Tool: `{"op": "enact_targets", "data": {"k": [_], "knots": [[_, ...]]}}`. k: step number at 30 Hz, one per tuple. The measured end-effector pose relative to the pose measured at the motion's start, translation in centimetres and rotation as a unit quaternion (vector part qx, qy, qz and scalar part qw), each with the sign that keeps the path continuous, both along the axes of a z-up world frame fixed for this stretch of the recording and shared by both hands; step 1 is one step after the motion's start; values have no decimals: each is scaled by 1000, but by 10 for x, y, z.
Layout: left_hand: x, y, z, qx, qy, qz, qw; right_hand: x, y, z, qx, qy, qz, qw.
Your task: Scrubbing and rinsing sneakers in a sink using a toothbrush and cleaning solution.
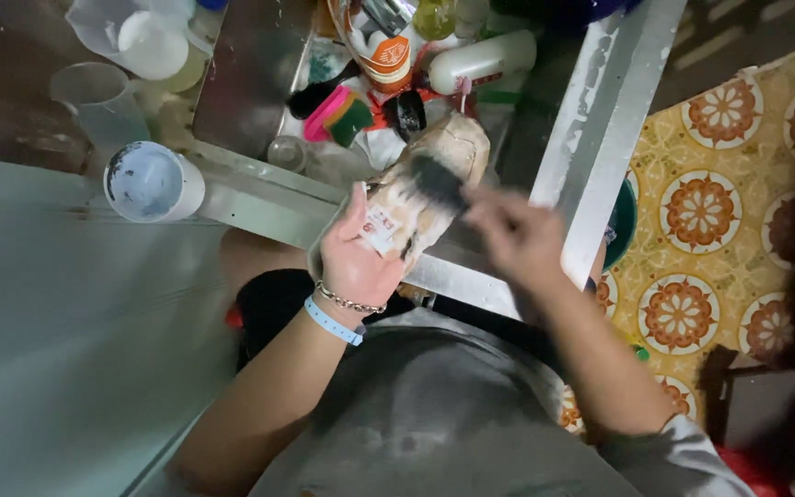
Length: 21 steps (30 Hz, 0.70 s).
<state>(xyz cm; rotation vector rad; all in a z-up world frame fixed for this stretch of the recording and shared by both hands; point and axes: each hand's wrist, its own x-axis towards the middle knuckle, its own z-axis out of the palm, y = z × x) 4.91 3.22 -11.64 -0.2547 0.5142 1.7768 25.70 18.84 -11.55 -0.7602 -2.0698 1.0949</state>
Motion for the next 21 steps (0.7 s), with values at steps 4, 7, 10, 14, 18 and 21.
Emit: {"op": "enact_targets", "data": {"k": [4, 7, 10, 14, 18, 21], "knots": [[4, 6, 1, -15, 25, 4, 1000, -1, 12, 21, 10, -17, -29, 999], [-2, 2, -14, -2, 11, 15, 1000, -15, -52, 27, -39, 0, 19, 999], [0, 4, 24, -25, 9, -6, 1000, 12, 21, -14, 10, 14, -29, 999], [1, 5, 2, -38, 28, -1, 999, 0, -3, 6, 25, 6, -45, 999], [-4, 4, 18, -39, 28, -8, 999, 3, -4, 2, -1, -6, -17, 1000], [3, -2, 6, -58, 32, -12, 998, 3, 17, 10, 27, 1, -39, 999]]}}
